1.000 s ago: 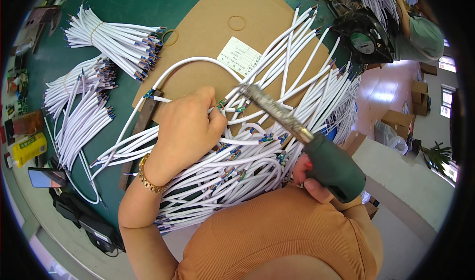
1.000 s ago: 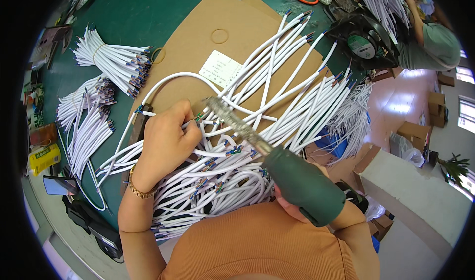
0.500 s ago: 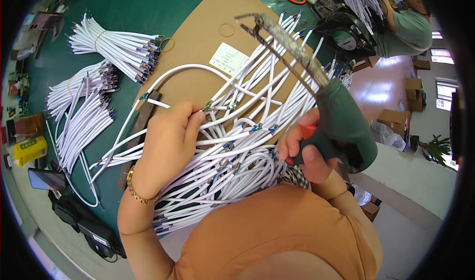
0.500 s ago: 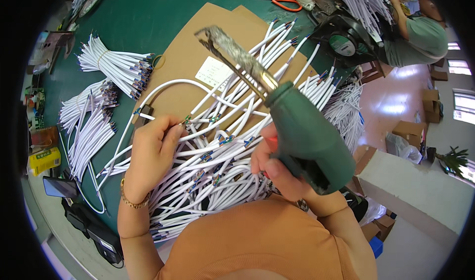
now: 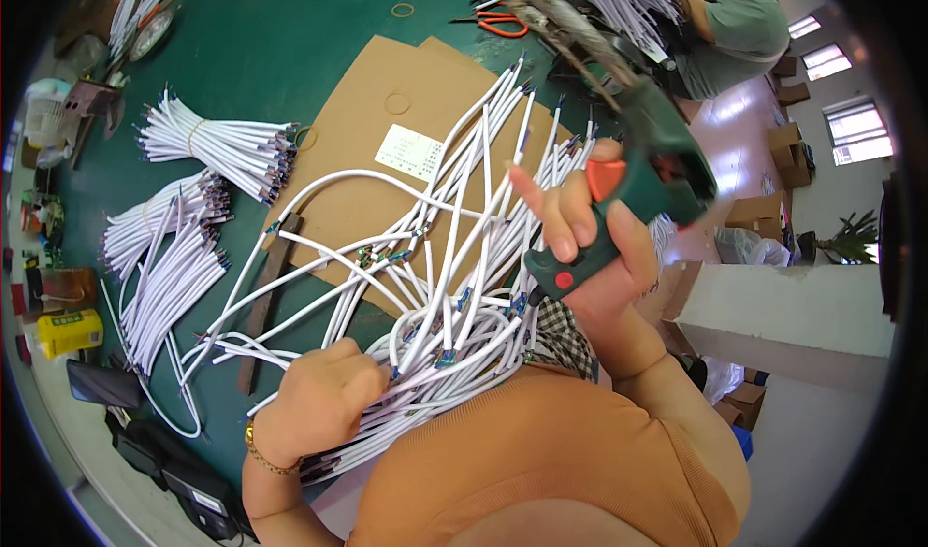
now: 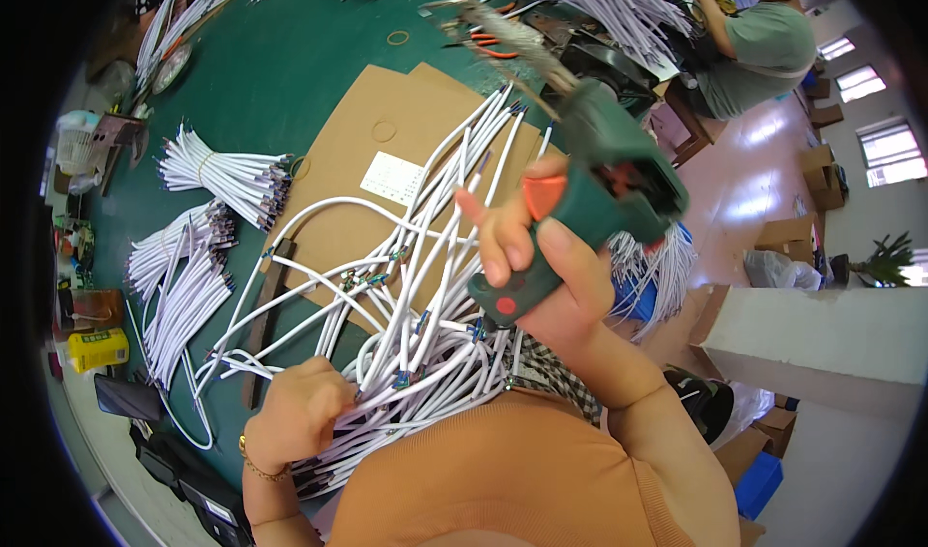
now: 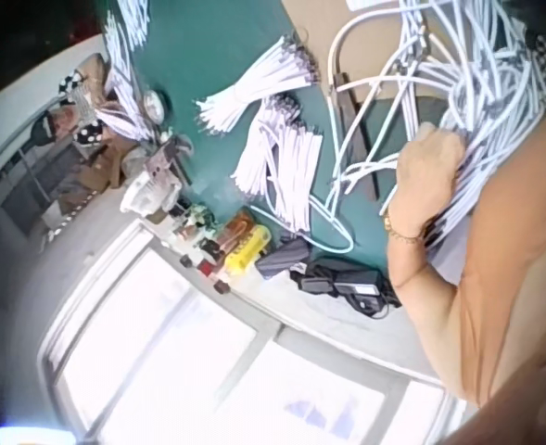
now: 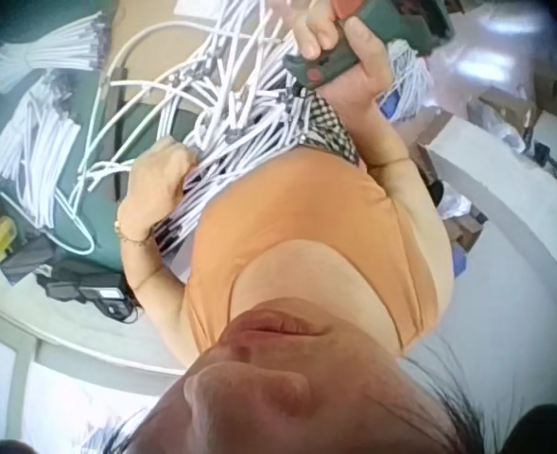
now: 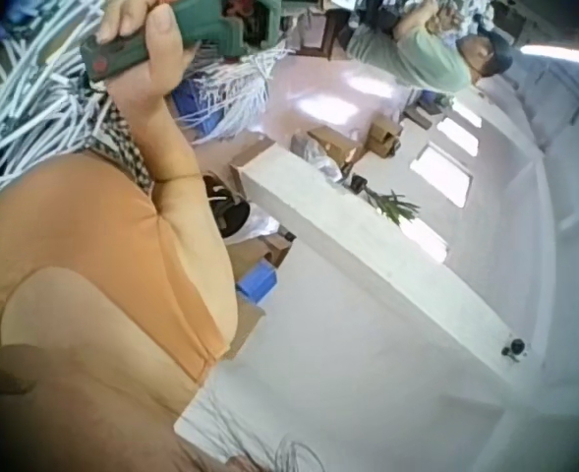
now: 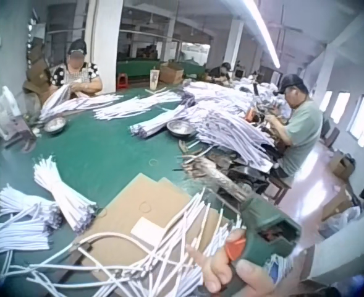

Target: The person processes electrical cables, holding individual cables by hand and applying a soldering gun to their wire ends.

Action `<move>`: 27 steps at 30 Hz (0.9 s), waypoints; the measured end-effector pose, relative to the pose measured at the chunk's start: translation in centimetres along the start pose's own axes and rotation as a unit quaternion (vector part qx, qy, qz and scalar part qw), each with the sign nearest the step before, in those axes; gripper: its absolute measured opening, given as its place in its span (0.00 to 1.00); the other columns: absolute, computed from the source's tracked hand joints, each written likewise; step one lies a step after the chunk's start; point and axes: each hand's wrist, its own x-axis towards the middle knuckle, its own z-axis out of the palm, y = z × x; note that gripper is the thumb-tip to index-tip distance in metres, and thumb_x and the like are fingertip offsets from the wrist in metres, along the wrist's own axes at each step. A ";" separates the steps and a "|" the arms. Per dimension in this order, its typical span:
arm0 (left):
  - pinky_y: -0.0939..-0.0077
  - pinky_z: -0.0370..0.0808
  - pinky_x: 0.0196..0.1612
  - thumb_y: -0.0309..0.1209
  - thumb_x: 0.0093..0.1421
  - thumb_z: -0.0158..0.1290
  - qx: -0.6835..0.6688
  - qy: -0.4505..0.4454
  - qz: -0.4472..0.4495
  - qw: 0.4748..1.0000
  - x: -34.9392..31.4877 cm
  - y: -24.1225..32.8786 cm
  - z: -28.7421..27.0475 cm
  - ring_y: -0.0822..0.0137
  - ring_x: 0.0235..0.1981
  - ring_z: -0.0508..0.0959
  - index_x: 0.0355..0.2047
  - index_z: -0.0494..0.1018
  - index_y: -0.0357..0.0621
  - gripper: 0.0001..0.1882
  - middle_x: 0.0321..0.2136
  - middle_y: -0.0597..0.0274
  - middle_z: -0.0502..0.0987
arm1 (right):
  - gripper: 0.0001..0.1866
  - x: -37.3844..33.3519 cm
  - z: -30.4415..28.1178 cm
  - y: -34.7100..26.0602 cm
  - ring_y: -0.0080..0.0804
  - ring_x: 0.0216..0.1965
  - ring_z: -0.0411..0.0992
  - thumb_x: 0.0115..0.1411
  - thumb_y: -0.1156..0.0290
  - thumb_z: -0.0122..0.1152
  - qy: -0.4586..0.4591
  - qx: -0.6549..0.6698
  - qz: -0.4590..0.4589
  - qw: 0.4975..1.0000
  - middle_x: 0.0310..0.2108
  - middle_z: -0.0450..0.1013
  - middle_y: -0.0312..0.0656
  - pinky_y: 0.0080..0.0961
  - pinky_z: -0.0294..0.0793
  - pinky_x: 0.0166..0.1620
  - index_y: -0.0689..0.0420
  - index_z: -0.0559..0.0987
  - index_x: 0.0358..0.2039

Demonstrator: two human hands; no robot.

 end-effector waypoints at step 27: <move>0.53 0.66 0.51 0.29 0.47 0.51 0.033 -0.099 0.069 0.992 5.9 1.9 -0.3 0.51 0.54 0.69 0.32 0.73 0.31 0.14 0.57 0.41 0.64 | 0.24 -2.3 2.3 -1.2 0.26 0.24 0.66 0.59 0.62 0.50 0.014 0.037 0.067 0.997 0.21 0.62 0.33 0.49 0.54 0.62 0.56 0.62 0.54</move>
